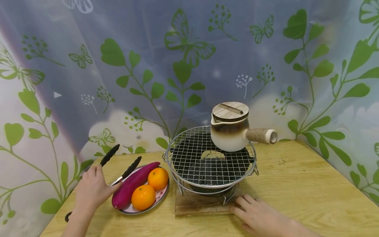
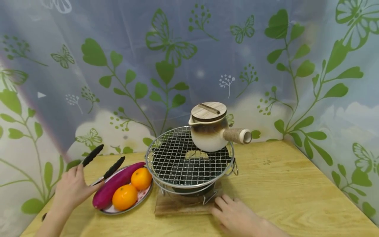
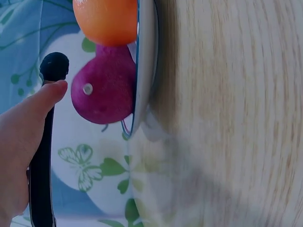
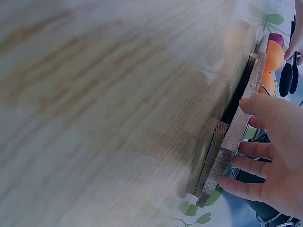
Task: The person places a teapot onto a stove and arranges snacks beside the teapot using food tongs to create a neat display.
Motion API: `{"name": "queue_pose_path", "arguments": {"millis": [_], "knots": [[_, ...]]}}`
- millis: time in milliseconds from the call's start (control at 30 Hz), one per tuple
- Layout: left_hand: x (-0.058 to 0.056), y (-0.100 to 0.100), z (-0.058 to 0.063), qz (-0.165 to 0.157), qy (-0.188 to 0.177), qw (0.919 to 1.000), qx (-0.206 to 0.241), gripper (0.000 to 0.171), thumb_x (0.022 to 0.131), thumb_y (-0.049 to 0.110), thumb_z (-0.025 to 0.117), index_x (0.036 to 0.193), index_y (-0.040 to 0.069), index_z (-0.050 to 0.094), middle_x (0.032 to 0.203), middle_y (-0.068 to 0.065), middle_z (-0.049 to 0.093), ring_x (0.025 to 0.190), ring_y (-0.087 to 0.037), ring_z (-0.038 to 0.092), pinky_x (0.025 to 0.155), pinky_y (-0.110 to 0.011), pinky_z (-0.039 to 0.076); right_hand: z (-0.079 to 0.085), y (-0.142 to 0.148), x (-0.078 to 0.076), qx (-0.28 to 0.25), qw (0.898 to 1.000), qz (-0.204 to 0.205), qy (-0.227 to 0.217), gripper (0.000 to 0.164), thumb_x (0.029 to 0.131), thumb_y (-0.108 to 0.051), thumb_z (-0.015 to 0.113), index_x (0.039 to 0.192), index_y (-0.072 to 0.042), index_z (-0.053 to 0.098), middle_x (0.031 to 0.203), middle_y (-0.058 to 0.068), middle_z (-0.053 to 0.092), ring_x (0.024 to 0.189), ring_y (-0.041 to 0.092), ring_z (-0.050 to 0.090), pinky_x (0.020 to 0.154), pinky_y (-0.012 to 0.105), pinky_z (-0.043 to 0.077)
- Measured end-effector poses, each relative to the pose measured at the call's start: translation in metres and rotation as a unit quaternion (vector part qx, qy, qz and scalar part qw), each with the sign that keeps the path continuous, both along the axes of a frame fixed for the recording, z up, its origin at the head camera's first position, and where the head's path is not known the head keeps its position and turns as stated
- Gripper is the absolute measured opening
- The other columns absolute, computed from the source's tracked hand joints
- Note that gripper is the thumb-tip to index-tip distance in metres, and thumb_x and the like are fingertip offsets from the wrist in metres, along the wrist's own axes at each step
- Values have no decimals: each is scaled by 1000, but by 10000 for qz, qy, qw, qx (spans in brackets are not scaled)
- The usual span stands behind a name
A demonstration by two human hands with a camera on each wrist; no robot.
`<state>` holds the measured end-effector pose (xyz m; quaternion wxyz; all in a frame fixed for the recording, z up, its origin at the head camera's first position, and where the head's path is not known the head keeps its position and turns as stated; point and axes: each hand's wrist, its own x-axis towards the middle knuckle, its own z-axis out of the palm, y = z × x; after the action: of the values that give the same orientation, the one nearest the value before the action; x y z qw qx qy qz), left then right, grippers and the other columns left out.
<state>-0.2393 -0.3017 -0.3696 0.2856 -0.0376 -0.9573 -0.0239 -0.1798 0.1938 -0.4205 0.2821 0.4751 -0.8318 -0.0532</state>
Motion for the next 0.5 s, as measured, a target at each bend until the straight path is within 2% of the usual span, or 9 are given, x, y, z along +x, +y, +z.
{"name": "queue_pose_path", "arguments": {"millis": [267,500], "knots": [[5,13,8,-231,212,9992,-240,102,53,56,79,112,-22,47,103,-38,50,92,-50,49,81,-56,42,-1,0,0,-63,10000,-1,12,52,62,-30,78,108,-18,59,96,2,51,79,18,49,47,23,36],[13,26,14,-297,64,9977,-609,100,53,56,80,111,-20,48,103,-33,53,88,-46,51,77,-53,45,0,0,0,26,9998,-10,-174,50,65,-31,77,109,-18,58,96,2,51,80,17,48,47,22,35]]}}
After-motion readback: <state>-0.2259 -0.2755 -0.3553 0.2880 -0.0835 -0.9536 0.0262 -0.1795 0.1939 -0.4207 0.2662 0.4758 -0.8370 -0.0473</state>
